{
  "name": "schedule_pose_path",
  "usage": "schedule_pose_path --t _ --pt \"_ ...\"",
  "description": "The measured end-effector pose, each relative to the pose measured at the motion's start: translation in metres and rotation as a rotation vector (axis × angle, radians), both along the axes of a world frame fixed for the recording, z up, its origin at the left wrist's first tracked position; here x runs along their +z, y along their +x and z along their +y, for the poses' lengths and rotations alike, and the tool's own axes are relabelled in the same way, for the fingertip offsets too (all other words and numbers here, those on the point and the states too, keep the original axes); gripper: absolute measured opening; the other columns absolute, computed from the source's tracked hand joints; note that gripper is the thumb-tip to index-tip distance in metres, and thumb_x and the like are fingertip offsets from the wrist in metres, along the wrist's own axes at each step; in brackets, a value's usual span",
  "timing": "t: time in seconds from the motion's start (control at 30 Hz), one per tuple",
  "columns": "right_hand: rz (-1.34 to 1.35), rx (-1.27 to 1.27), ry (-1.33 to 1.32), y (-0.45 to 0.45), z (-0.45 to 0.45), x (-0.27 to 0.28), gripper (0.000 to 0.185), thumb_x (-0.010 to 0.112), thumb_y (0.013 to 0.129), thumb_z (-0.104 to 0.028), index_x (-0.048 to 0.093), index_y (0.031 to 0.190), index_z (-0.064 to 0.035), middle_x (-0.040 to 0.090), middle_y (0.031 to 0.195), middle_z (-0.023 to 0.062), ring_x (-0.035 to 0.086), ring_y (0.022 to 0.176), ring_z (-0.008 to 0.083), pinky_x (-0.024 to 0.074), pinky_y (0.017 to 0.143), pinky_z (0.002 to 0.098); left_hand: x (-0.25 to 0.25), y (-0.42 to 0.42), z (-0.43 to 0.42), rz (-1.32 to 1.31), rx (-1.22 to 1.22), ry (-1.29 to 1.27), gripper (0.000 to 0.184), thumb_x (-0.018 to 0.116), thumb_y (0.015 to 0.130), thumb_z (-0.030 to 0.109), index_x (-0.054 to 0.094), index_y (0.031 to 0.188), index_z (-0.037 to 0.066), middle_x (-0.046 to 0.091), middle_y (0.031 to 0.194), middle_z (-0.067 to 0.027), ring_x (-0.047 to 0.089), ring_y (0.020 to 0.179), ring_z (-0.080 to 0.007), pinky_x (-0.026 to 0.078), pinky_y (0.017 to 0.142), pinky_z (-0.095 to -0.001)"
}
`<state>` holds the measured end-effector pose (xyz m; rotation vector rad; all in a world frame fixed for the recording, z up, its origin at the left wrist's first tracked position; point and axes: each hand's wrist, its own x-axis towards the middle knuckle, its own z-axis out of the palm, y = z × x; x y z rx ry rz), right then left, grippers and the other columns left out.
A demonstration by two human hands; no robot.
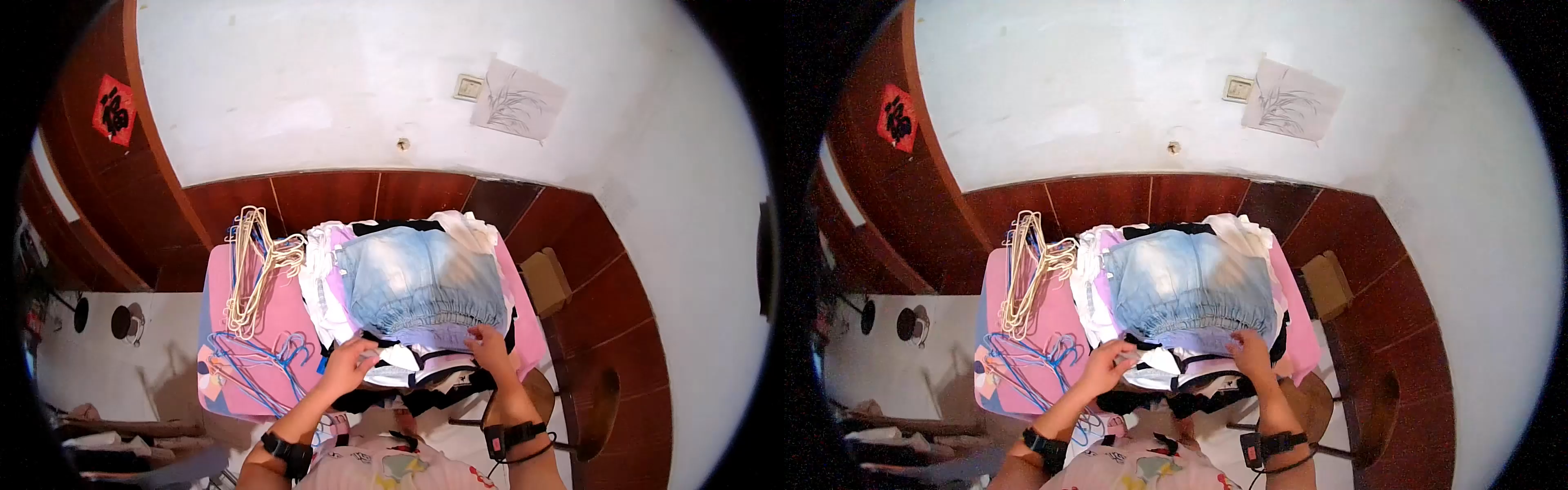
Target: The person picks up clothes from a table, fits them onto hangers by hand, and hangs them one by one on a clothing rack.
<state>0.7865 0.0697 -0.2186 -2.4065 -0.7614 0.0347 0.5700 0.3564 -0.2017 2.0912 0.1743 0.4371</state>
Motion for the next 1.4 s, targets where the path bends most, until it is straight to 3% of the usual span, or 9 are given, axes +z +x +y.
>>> schedule_pose_path --t 0.23,0.3,0.53,0.63,0.8,0.9,1.0,1.3,1.4 --pt "-0.190 0.013 -0.173 0.064 -0.019 -0.046 0.036 0.074 0.075 -0.013 0.063 0.108 -0.0040 0.061 0.103 0.0172 0.056 0.103 0.0374 0.0471 0.087 0.0442 -0.034 0.092 -0.027 0.021 0.292 0.341 0.031 0.075 0.080 0.022 0.068 0.106 0.006 0.067 0.107 -0.0127 0.060 0.103 -0.0336 0.050 0.085 -0.0408" --pt "-0.223 0.037 -0.097 0.071 -0.020 -0.064 0.031 0.072 0.076 -0.011 0.064 0.106 -0.0047 0.061 0.101 0.0163 0.057 0.100 0.0373 0.0477 0.085 0.0448 -0.057 0.100 -0.031 0.345 0.356 0.368 0.033 0.075 0.080 0.027 0.070 0.107 0.008 0.067 0.110 -0.0108 0.058 0.108 -0.0329 0.050 0.088 -0.0411" --pt "-0.185 0.083 -0.094 0.097 -0.024 -0.062 0.026 0.059 0.074 0.000 0.069 0.096 -0.0096 0.064 0.093 0.0152 0.061 0.092 0.0371 0.0494 0.081 0.0457 -0.067 0.102 -0.030 0.400 0.435 0.535 0.028 0.062 0.074 0.008 0.073 0.100 0.014 0.063 0.093 -0.0093 0.059 0.099 -0.0316 0.052 0.081 -0.0428" --pt "-0.005 0.065 -0.178 0.126 -0.025 -0.030 0.026 0.058 0.074 0.000 0.070 0.095 -0.0090 0.066 0.095 0.0174 0.062 0.093 0.0373 0.0499 0.080 0.0467 -0.035 0.104 -0.018 0.397 0.528 0.571 0.024 0.058 0.075 0.008 0.073 0.094 0.012 0.063 0.092 -0.0107 0.060 0.095 -0.0322 0.053 0.077 -0.0443" --pt "-0.243 0.084 0.136 0.148 -0.021 0.094 0.030 0.054 0.074 0.003 0.072 0.096 -0.0090 0.067 0.097 0.0178 0.064 0.091 0.0379 0.0509 0.080 0.0439 0.091 0.071 0.005 0.109 0.709 0.675 0.013 0.055 0.076 0.007 0.068 0.080 0.007 0.061 0.083 -0.0149 0.062 0.082 -0.0363 0.050 0.069 -0.0481" --pt "-0.345 0.180 0.325 0.144 -0.007 0.170 0.028 0.056 0.073 0.005 0.069 0.095 -0.0052 0.068 0.092 0.0165 0.067 0.090 0.0334 0.0513 0.082 0.0358 0.171 0.028 0.013 -0.057 0.765 0.617 0.018 0.054 0.078 0.007 0.067 0.090 0.004 0.065 0.086 -0.0215 0.062 0.081 -0.0423 0.050 0.071 -0.0507" --pt "-0.294 0.233 0.383 0.123 0.012 0.234 0.022 0.059 0.079 -0.002 0.069 0.097 -0.0093 0.069 0.094 0.0157 0.066 0.085 0.0353 0.0518 0.076 0.0398 0.229 -0.022 0.022 -0.106 0.783 0.506 0.018 0.053 0.081 0.008 0.066 0.093 0.003 0.064 0.081 -0.0242 0.063 0.079 -0.0431 0.049 0.071 -0.0472" --pt "-0.536 0.386 0.327 -0.014 0.053 0.338 0.025 0.054 0.079 0.001 0.067 0.097 -0.0109 0.065 0.095 0.0146 0.063 0.090 0.0342 0.0488 0.076 0.0434 0.299 -0.183 -0.015 -0.086 0.967 0.446 0.020 0.051 0.081 0.005 0.064 0.095 -0.002 0.064 0.083 -0.0249 0.064 0.079 -0.0393 0.050 0.073 -0.0406" --pt "-0.725 0.507 0.519 -0.073 0.042 0.360 0.030 0.051 0.073 0.002 0.066 0.097 -0.0094 0.060 0.092 0.0130 0.058 0.086 0.0350 0.0473 0.078 0.0419 0.313 -0.256 -0.043 -0.348 1.009 0.702 0.020 0.053 0.077 -0.001 0.064 0.094 0.000 0.062 0.087 -0.0180 0.062 0.081 -0.0338 0.049 0.073 -0.0366"
